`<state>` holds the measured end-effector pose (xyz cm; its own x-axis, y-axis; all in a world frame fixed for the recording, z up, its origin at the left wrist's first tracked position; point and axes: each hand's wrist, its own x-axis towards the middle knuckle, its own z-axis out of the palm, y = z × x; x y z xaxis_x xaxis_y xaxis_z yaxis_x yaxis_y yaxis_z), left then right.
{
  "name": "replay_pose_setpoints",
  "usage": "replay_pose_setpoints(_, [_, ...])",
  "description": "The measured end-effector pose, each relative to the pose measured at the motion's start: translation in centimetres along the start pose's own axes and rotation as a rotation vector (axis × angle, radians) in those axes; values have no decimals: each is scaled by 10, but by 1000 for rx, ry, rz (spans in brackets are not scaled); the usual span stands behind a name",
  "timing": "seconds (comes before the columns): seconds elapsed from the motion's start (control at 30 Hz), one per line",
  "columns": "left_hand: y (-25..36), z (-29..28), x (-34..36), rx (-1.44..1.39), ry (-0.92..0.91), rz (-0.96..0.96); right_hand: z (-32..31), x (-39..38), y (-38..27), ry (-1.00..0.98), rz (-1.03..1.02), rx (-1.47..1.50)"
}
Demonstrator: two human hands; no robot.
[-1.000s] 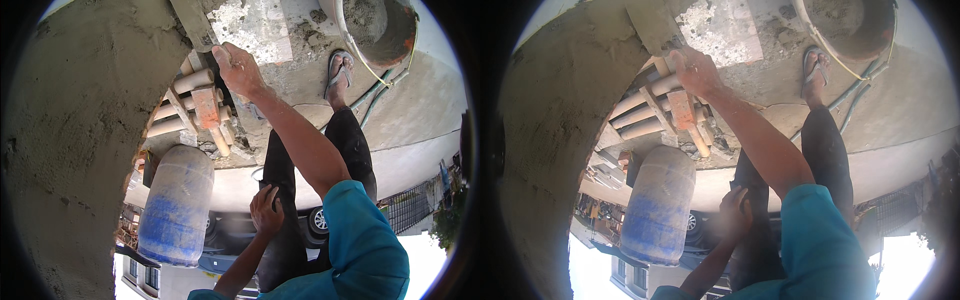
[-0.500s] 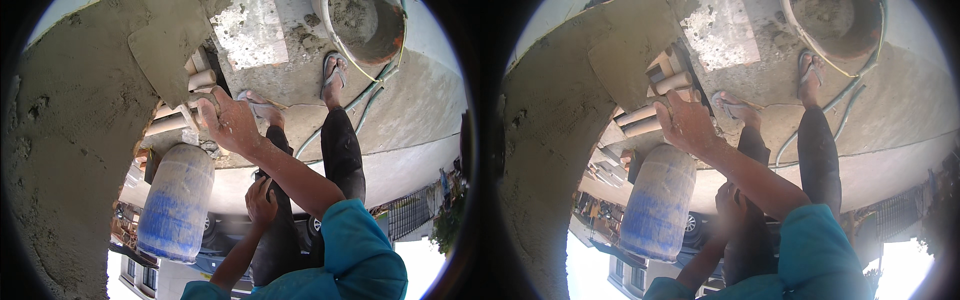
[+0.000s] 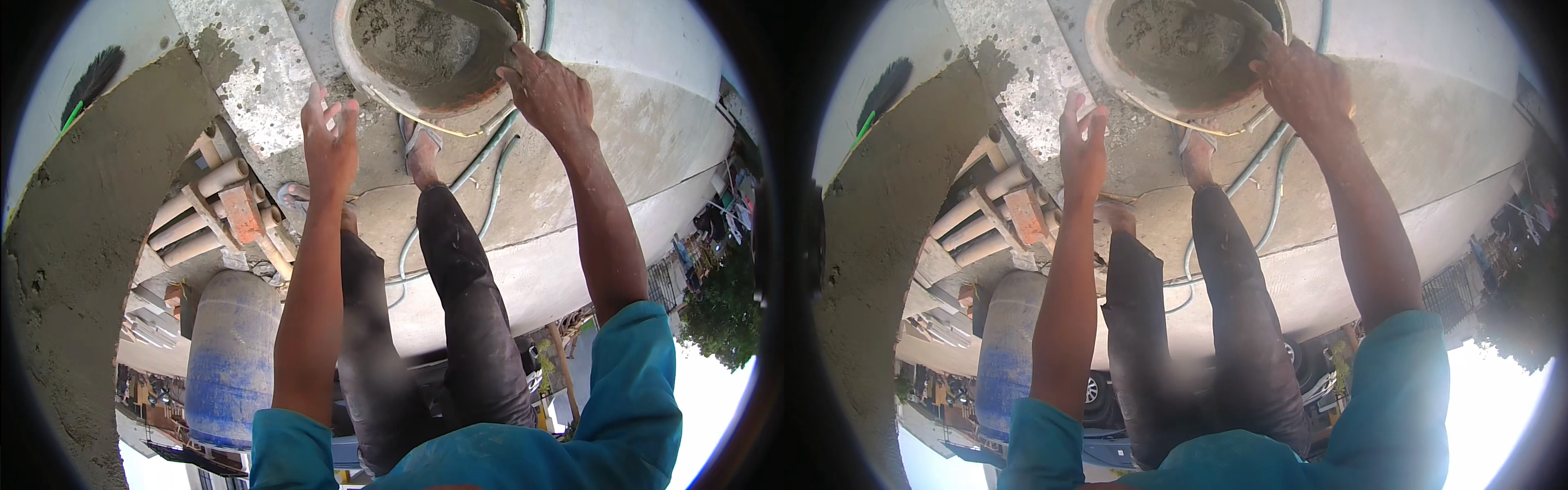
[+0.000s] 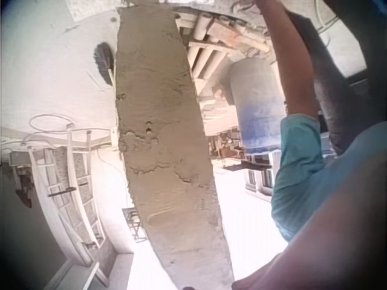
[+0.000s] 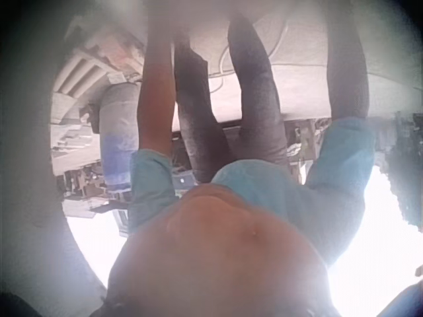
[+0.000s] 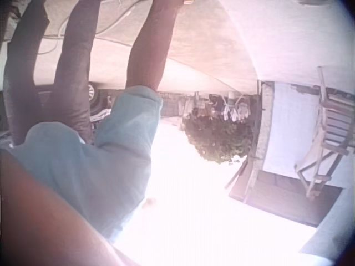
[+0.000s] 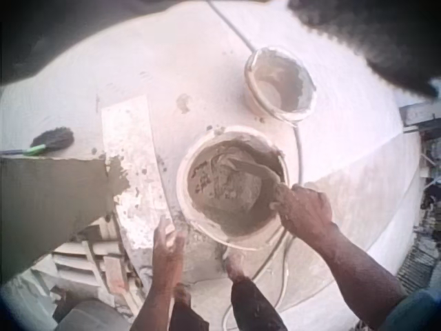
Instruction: The person scoops wet cement from a bucket with a trowel and applies it to a vertical wall surface, smoothing it with a wooden float. The person walks to a pile of scrap wood, selects a piece, and returns to continue smoothing the cement.
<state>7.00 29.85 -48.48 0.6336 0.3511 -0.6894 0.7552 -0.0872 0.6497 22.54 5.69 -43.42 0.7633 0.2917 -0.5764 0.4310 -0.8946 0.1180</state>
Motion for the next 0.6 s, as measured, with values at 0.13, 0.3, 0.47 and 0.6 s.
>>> replay_pose_setpoints(0.13, [24,27,64,-220,-148,-45,61,33,-14,-85,-79,-258])
replay_pose_setpoints(0.3, [14,32,61,23,-11,138,30,-6,37,80,-343,-31])
replay_pose_setpoints(0.47, [42,57,25,183,-27,347,64,23,50,-228,53,700])
replay_pose_setpoints(0.6, [52,69,12,152,-10,435,81,14,51,-485,112,558])
